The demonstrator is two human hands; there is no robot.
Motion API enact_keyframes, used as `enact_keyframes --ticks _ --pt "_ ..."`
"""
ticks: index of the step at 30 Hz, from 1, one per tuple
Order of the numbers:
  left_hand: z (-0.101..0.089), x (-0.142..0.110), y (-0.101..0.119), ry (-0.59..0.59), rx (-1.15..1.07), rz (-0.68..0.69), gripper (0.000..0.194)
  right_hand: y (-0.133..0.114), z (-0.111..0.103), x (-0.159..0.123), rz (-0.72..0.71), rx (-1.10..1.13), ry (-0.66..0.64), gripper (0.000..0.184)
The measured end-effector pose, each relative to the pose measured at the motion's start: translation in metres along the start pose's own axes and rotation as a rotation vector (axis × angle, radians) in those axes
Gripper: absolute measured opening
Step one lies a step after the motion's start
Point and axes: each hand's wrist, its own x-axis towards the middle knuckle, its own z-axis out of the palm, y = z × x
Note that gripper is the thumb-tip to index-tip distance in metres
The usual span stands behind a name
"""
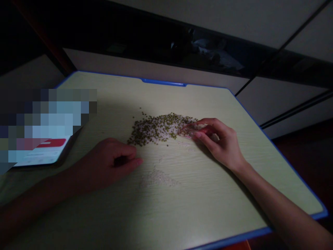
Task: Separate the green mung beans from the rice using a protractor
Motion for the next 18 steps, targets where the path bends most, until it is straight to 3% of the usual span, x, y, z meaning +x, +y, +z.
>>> enact_keyframes --ticks 18 --pt "0.0 0.0009 0.001 0.0 -0.001 0.003 0.037 0.0025 0.0002 -0.0019 0.023 0.218 -0.116 0.019"
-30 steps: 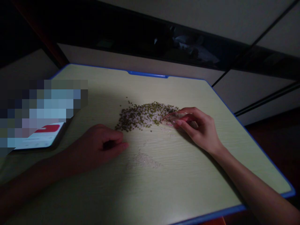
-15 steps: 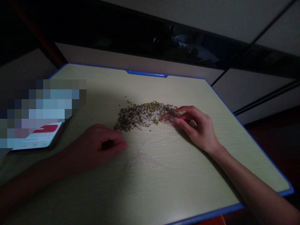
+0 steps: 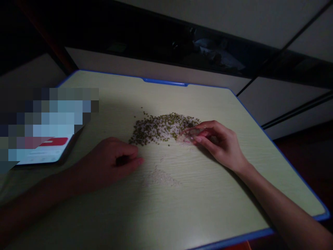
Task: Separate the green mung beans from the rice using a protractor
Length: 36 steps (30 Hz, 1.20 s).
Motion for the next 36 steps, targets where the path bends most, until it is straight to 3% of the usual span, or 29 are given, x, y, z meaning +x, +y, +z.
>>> enact_keyframes --ticks 6,13,24,30,33,36 --pt "0.0 0.001 0.001 -0.041 -0.057 -0.062 0.037 -0.006 0.007 -0.007 0.082 0.064 -0.015 0.015" --pt "-0.002 0.003 0.004 -0.089 -0.155 -0.153 0.036 -0.018 0.021 -0.017 0.077 0.049 -0.029 0.013" --pt "-0.003 0.007 0.005 -0.025 -0.384 -0.265 0.035 -0.049 0.054 -0.026 0.023 0.03 -0.151 0.008" --pt "-0.003 0.009 0.008 0.014 -0.416 -0.264 0.034 -0.054 0.052 -0.028 0.038 0.118 -0.215 0.013" --pt "-0.003 0.009 0.009 0.025 -0.412 -0.251 0.034 -0.047 0.047 -0.02 0.077 0.236 -0.106 0.017" --pt "-0.004 0.01 0.007 0.043 -0.429 -0.247 0.034 -0.041 0.046 -0.01 0.059 0.154 -0.103 0.016"
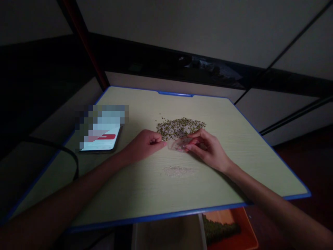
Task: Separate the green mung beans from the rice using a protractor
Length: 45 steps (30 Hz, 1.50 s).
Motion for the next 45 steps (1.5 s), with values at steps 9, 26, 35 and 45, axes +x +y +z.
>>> enact_keyframes --ticks 9,26,35,45 --pt "-0.003 0.003 0.0 0.076 -0.08 -0.021 0.035 0.0 0.018 0.002 -0.065 0.051 -0.192 0.019" --pt "-0.005 0.003 0.001 0.127 -0.104 -0.053 0.036 -0.003 -0.022 -0.035 0.224 0.153 0.237 0.025" --pt "-0.007 0.009 -0.008 0.209 -0.011 0.106 0.037 -0.007 -0.022 -0.071 0.258 -0.256 0.323 0.024" --pt "-0.004 0.017 -0.008 0.167 -0.017 0.116 0.036 -0.028 0.035 -0.055 0.32 -0.072 0.208 0.021"
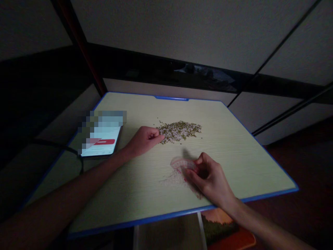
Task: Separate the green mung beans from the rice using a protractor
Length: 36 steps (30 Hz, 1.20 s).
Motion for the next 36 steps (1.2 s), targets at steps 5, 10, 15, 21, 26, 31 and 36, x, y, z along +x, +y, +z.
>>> enact_keyframes --ticks 5,10,15,21,26,31,36 --pt "-0.003 0.001 0.003 -0.066 -0.096 -0.097 0.035 -0.003 -0.011 0.023 -0.047 0.172 -0.04 0.018" --pt "-0.009 -0.001 0.007 -0.053 -0.199 -0.169 0.034 0.002 -0.042 0.076 -0.209 0.31 0.172 0.024" --pt "-0.011 -0.003 0.007 -0.153 -0.321 -0.245 0.033 0.014 -0.041 0.088 -0.187 0.311 0.19 0.021" --pt "-0.009 -0.006 -0.004 -0.377 -0.359 -0.227 0.036 0.024 -0.026 0.067 -0.142 0.119 -0.076 0.012" --pt "-0.008 -0.006 -0.005 -0.406 -0.334 -0.279 0.033 0.024 -0.03 0.071 -0.093 0.028 -0.036 0.011" --pt "-0.01 -0.004 -0.004 -0.396 -0.389 -0.313 0.033 0.017 -0.036 0.077 -0.034 0.091 0.1 0.015" --pt "-0.013 -0.004 -0.005 -0.265 -0.687 -0.413 0.025 0.002 -0.023 0.08 -0.042 0.248 -0.083 0.015"
